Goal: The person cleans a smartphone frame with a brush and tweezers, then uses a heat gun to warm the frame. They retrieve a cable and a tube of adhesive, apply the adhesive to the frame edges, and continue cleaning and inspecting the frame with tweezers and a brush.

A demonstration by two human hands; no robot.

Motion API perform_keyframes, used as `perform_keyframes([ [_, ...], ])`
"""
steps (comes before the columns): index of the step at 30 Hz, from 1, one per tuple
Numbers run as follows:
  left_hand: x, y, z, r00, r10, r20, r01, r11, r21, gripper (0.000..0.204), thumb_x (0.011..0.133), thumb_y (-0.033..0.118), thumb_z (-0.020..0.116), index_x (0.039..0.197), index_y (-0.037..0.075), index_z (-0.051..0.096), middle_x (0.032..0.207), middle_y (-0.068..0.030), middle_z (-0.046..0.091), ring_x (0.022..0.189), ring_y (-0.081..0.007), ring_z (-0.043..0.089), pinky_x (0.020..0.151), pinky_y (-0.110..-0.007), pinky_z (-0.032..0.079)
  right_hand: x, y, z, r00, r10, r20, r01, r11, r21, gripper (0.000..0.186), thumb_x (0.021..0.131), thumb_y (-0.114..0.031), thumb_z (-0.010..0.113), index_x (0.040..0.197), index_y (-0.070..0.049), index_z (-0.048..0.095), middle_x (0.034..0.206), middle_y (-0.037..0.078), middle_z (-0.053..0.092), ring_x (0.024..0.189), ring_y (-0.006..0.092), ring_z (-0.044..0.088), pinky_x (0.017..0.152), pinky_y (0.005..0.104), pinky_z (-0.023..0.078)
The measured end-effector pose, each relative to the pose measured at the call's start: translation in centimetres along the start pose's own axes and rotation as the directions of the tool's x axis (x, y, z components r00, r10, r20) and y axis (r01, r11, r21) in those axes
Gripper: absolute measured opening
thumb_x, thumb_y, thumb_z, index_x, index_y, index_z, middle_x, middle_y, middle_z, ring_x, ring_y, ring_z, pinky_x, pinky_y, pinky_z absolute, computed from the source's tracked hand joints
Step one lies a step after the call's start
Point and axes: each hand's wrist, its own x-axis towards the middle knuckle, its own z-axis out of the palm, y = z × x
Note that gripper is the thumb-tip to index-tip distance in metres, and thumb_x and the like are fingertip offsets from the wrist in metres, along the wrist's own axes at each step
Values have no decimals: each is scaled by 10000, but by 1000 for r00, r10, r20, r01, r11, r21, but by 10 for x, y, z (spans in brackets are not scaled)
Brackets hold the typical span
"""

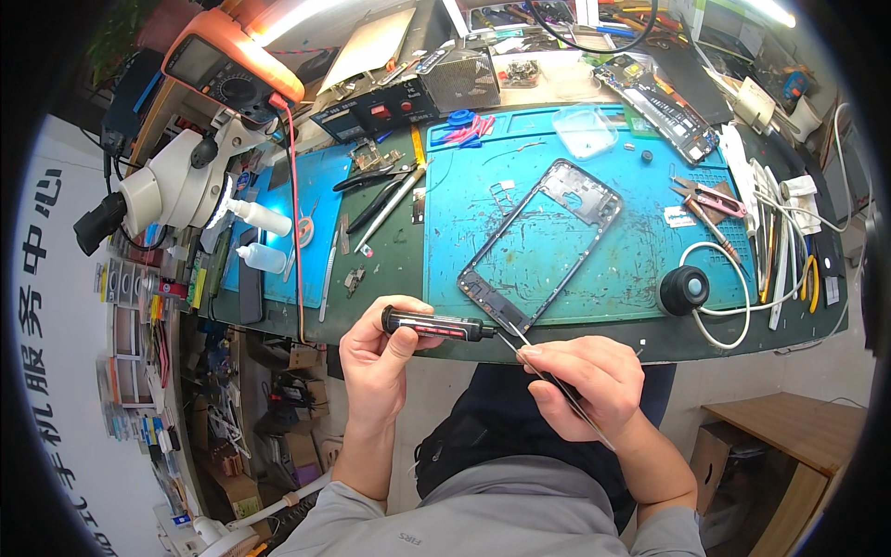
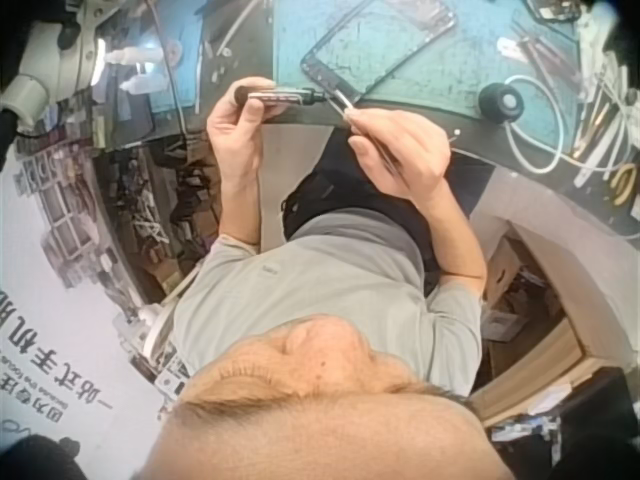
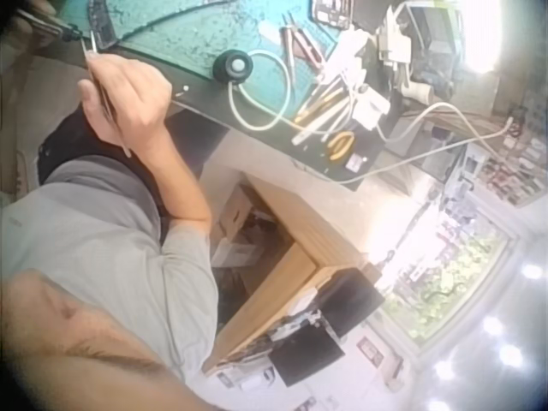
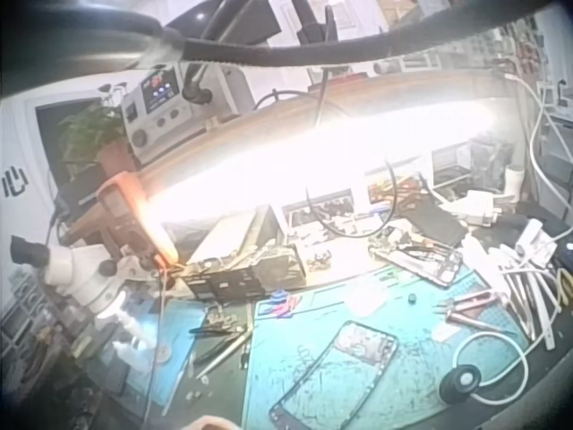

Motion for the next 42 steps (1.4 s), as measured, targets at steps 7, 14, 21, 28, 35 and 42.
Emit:
perform_keyframes([
  [7,0,0,1,1000,-5,-4,5,1000,11,311,967,194,764,1121,-69,706,1092,-111,693,951,-172,721,838,-306,654,0,-1,-1,1000,6,5,-6,1000,4,251,807,-94,800,1033,9,761,887,120,773,704,225,743,576,294,544],
  [14,-1,0,1,1000,-7,-7,7,1000,13,314,966,199,764,1122,-68,707,1098,-113,694,956,-173,721,837,-308,654,1,-1,-1,1000,8,9,-9,1000,9,257,806,-92,801,1039,8,760,888,120,773,714,225,745,578,294,546],
  [21,0,0,-1,1000,-5,-4,5,1000,12,311,967,197,763,1120,-68,707,1107,-117,691,961,-178,721,836,-311,656,0,-1,-1,1000,2,9,-2,1000,10,256,807,-85,798,1040,14,757,884,124,771,715,230,747,584,297,555],
  [28,-1,0,0,1000,-1,-7,1,1000,2,291,971,183,756,1114,-67,710,1112,-120,687,968,-180,719,832,-311,658,1,-1,-1,1000,-2,8,2,1000,17,251,813,-85,793,1039,18,756,879,128,770,711,231,747,580,297,556],
  [35,0,-1,0,1000,9,1,-9,1000,0,295,976,185,752,1125,-64,705,1107,-117,692,960,-180,722,831,-314,658,1,-1,-1,1000,-2,12,2,1000,14,242,818,-85,787,1034,19,755,872,126,769,705,227,745,578,295,555],
  [42,-1,0,2,998,11,-59,-10,1000,26,369,981,260,748,1151,-62,683,1113,-119,698,951,-181,735,811,-292,653,-3,0,-2,1000,14,-18,-14,1000,12,242,848,-79,773,1064,26,743,907,146,768,707,237,741,591,302,567],
])
